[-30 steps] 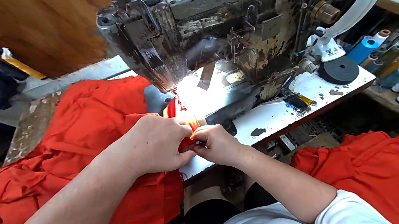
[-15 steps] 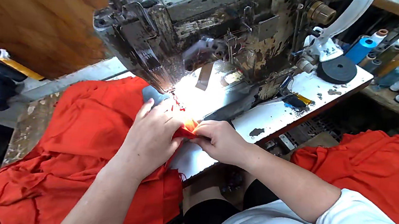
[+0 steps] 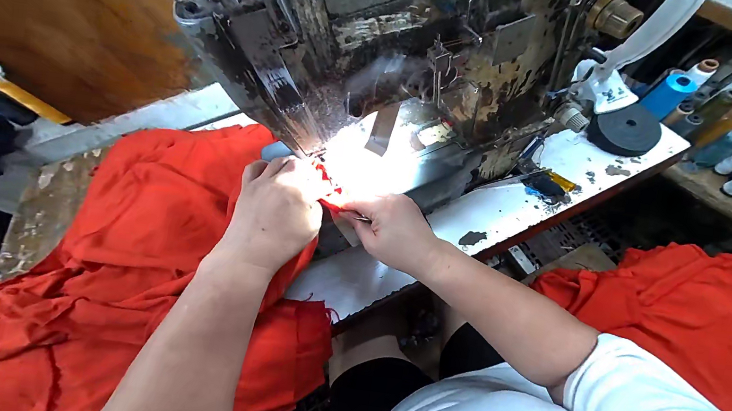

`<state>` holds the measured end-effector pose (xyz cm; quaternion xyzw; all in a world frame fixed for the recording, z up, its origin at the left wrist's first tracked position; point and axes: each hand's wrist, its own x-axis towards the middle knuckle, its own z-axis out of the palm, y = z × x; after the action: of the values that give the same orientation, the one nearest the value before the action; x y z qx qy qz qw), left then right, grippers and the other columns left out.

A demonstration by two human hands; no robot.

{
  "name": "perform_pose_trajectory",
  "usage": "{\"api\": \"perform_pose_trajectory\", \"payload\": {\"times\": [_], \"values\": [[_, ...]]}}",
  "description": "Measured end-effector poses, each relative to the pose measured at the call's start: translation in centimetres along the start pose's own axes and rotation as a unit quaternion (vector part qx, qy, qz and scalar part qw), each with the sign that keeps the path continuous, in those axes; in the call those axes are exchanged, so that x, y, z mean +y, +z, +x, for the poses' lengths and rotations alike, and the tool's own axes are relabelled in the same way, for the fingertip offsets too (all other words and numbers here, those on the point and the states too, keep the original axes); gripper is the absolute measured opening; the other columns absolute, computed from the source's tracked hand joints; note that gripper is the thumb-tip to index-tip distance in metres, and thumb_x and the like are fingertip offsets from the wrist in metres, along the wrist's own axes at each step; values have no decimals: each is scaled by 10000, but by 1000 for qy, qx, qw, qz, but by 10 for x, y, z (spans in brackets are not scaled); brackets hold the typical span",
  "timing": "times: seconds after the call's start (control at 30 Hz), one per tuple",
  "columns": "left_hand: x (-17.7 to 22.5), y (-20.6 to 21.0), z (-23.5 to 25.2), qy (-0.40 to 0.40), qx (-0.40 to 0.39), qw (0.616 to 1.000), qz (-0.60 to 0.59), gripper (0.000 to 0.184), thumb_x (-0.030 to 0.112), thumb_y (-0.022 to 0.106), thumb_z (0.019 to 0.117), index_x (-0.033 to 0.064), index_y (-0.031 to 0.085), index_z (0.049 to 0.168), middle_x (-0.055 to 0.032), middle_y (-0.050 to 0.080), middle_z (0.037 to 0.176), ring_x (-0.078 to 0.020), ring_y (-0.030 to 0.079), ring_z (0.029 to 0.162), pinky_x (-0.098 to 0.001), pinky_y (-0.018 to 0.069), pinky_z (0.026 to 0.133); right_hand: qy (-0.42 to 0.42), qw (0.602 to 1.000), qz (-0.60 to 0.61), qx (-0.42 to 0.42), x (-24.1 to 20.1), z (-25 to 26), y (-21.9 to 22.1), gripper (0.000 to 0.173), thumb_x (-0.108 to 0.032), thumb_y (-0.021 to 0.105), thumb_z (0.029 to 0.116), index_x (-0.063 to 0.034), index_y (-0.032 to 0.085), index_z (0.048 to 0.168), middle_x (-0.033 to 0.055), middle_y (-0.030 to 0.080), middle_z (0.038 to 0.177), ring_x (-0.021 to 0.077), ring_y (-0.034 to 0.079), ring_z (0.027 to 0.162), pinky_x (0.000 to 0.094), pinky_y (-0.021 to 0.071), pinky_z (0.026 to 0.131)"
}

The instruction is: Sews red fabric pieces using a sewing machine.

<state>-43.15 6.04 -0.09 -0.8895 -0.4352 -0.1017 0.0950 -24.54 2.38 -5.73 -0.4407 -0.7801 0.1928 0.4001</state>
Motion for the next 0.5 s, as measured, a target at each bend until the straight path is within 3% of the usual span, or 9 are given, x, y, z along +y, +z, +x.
{"api": "perform_pose_trajectory", "payload": {"times": [0.1,0.2,0.3,0.37,0.43,0.47,0.5], "values": [[6,-2,2,-43,-15,999,10,162,12,598,898,-8,715,1008,-208,686,1099,-405,630,1132,-621,432,998,20,998,-30,-48,-5,3,-3,207,-159,612,1015,-97,762,1143,82,755,980,239,726,929,463,588,802],[26,-1,-1,-101,-13,994,-30,162,23,579,955,-64,698,1023,-254,665,1113,-433,638,1123,-627,492,957,-48,997,42,-32,-4,-13,-27,192,-69,624,980,-54,761,1114,79,747,1033,169,713,892,363,600,806],[32,26,-8,-127,77,985,-84,201,113,593,958,-19,718,1045,-217,677,1130,-380,638,1131,-570,487,998,-142,971,140,135,11,-36,-96,185,-16,582,974,-23,746,1059,118,684,1268,75,681,801,244,601,669],[28,39,-9,-133,140,976,-99,171,114,605,938,14,732,994,-181,698,1114,-341,647,1133,-526,489,1025,-163,930,123,304,39,-31,-169,198,5,553,985,-56,726,1057,77,695,1269,77,689,750,247,596,598],[28,43,-8,-145,158,971,-107,183,110,600,937,-5,729,999,-201,695,1161,-360,641,1166,-541,479,1038,-59,891,123,433,73,-9,-241,218,-15,496,967,-63,627,1135,-26,688,1094,51,611,634,227,537,528],[28,44,-8,-147,166,969,-111,173,122,612,936,-2,725,975,-193,695,1140,-355,645,1145,-536,486,1020,35,882,137,450,89,9,-271,216,-86,501,987,-113,580,1187,-79,644,951,30,555,590,201,493,511],[28,45,-8,-147,172,967,-114,162,127,621,924,1,719,950,-184,692,1108,-347,646,1120,-530,491,1003,116,886,153,421,103,26,-295,249,-162,526,1005,-188,558,1250,-103,608,901,16,523,580,189,469,508]]}}
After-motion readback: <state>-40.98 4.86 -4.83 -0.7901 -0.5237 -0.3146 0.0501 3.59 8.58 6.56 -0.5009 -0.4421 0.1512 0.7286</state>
